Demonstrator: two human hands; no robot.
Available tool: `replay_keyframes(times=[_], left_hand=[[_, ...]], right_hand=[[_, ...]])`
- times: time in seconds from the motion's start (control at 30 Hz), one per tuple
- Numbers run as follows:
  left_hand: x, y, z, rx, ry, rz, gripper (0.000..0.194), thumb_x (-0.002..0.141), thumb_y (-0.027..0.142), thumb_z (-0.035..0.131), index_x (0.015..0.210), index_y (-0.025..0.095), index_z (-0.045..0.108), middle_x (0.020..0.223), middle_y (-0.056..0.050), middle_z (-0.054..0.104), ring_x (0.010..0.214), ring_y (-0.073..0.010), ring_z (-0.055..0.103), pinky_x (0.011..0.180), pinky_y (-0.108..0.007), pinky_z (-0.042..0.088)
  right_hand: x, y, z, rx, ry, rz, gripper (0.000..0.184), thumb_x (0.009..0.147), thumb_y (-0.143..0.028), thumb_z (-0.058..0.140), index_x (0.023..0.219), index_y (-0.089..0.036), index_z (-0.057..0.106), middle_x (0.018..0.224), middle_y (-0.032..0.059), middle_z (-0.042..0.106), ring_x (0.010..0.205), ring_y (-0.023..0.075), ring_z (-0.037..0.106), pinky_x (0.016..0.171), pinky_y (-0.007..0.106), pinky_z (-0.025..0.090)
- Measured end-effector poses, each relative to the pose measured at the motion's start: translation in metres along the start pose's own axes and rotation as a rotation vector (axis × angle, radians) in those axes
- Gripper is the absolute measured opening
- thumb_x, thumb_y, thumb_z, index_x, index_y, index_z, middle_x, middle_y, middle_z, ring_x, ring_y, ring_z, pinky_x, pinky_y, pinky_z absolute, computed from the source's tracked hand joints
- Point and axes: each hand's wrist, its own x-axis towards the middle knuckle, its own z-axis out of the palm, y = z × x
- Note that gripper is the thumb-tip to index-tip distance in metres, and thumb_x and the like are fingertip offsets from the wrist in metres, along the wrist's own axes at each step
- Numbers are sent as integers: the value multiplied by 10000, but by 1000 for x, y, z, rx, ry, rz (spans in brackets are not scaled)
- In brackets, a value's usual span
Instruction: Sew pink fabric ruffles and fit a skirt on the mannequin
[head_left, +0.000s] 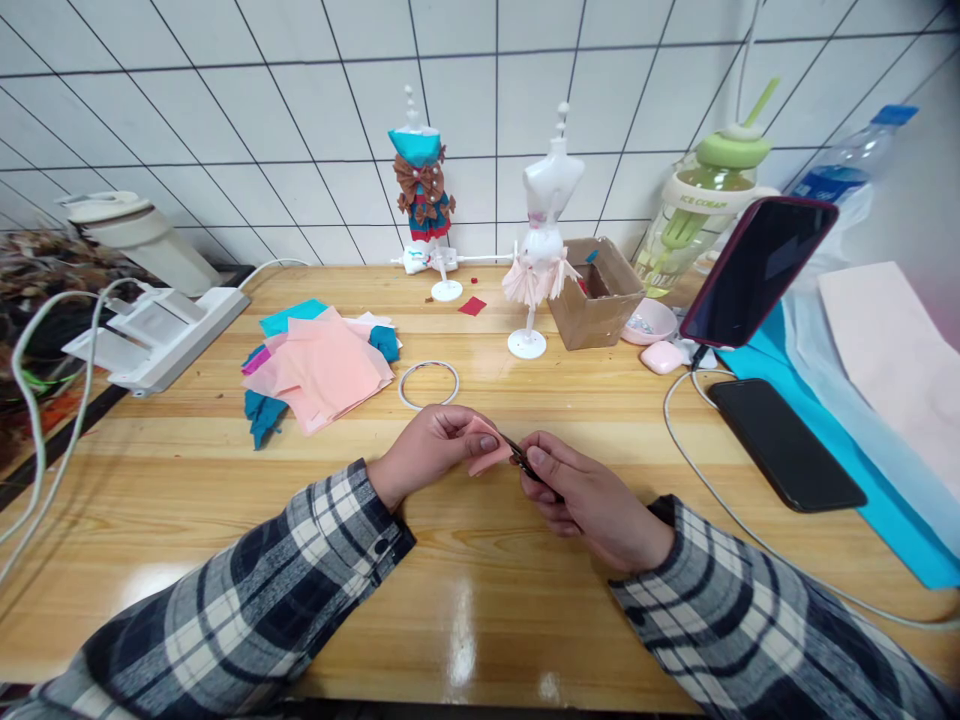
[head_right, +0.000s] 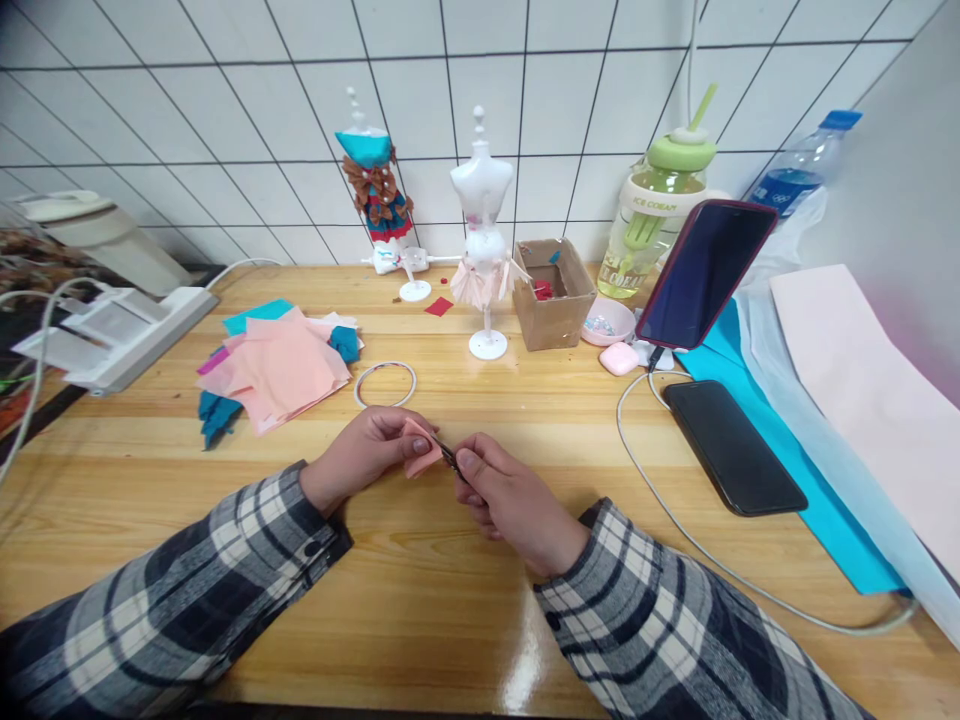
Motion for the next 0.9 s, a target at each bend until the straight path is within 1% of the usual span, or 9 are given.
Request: replay_keyframes(times=[0.17,0.3,0.5,0.7,0.8,0.9], left_hand=[[0,-3,-2,20,-8,15,245,752,379,720,763,135,731,756,-52,723,688,-145,629,660,-240,486],[0,-3,-3,18,-44,21,249,768,376,710,818,135,745,741,-56,722,684,-145,630,660,-244,495],[0,-3,-1,-4,-100,8,180,757,300,725,835,140,748,797,-50,739,704,-130,634,678,-223,489],[0,-2,0,13,-69,0,204,747,323,731,827,135,748,799,-56,741,708,-142,635,672,-235,491],[1,0,-2,25,-64,-1,203,750,328,730,794,131,748,758,-54,732,695,-144,625,665,-237,484],[1,1,-7,56,-21,9,225,768,360,712,790,139,748,703,-39,711,646,-131,602,624,-226,462]], right_hand=[[0,2,-1,-9,-7,7,316,869,-553,510,898,-245,445,647,-83,361,462,48,202,413,174,132],[0,4,-3,1,-32,24,330,872,-576,495,921,-254,443,648,-85,364,458,47,187,409,171,133],[0,4,-3,11,-32,45,310,884,-557,491,933,-253,463,659,-77,370,475,51,196,412,171,128],[-1,1,0,11,-2,40,324,859,-551,529,898,-240,447,651,-82,358,476,50,191,418,169,122],[-2,0,1,13,-9,35,336,851,-561,533,883,-242,432,654,-83,363,475,51,187,412,169,120],[-2,1,-1,17,-5,30,343,851,-569,525,868,-243,420,650,-82,362,474,51,189,406,170,121]])
